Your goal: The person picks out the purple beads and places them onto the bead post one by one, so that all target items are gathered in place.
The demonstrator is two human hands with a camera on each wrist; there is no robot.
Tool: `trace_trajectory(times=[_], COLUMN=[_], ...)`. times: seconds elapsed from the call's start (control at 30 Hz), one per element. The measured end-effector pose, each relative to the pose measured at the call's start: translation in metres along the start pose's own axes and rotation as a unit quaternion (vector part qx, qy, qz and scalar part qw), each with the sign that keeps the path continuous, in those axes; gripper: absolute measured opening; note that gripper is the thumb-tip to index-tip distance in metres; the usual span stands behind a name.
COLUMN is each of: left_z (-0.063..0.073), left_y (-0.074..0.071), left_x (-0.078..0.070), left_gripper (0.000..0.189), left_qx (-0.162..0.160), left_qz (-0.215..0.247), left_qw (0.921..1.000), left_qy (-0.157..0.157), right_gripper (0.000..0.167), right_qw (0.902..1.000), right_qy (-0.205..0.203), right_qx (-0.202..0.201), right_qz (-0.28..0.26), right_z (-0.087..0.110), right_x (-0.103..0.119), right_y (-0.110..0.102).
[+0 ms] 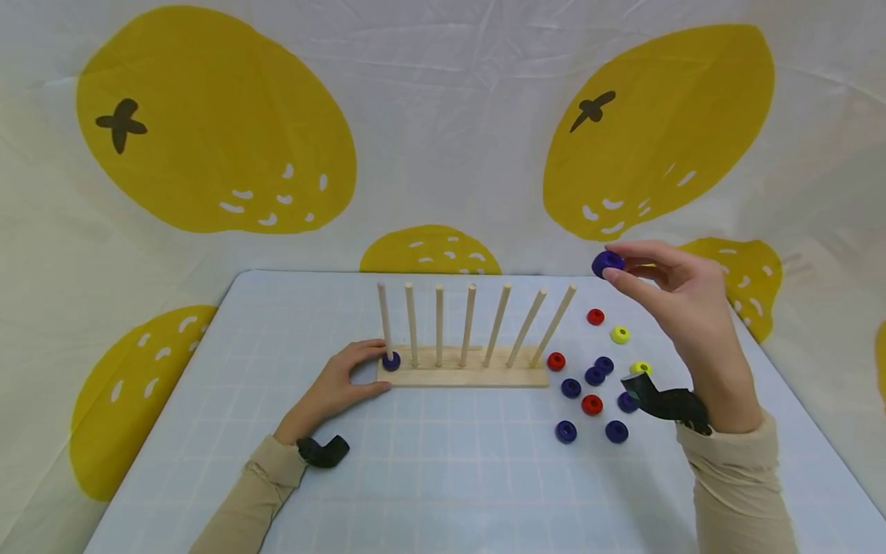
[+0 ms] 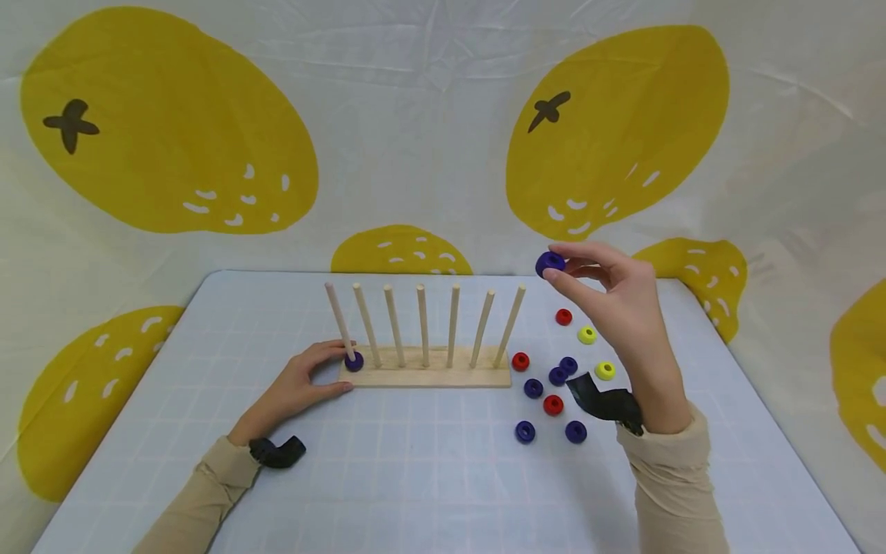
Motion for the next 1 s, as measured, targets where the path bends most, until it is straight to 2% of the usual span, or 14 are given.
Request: trace_trajectory(times=[0.23,0.5,0.87,1.0], left_z=[0.000,-0.001,-0.001,0.000], left_y=[0.000,0.000,0.000,0.000], left_x=[-0.001,-0.003,-0.001,-0.001], left_gripper=[0.061,0.061,0.062,0.062], left_qx=[0.002,0.003,0.003,0.006], left_qz=[-0.006,-0.007,-0.010,-0.010], left_qw=[0.9999,0.9999,0.9999,0.9999], left_qy=[0.009,0.007,0.008,0.004], right_gripper=[0.034,0.032,0.030,0.029], right_qw=[0.9998,0.9983,0.9949,0.9924], right_qy=[-0.008,-0.042,-0.063,-0.083], right_qx=[0.008,0.017,0.040,0.045], right_qz=[-0.019,-0.038,-0.068,-0.079], right_z=[-0.008,-0.018,-0.030,-0.036], right_x=[0.019,0.035,0.048,0.052], right_y=[0.008,0.018,0.031,0.036])
Point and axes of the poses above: each hand's wrist, its own z-axis away from the middle knuckle, its own y-axis out of the palm, x = y × z, the point moved 2 cm from there along -z, towards the middle knuckle, and after that the axes turned 14 degrees about x, right-handed, at the moved point
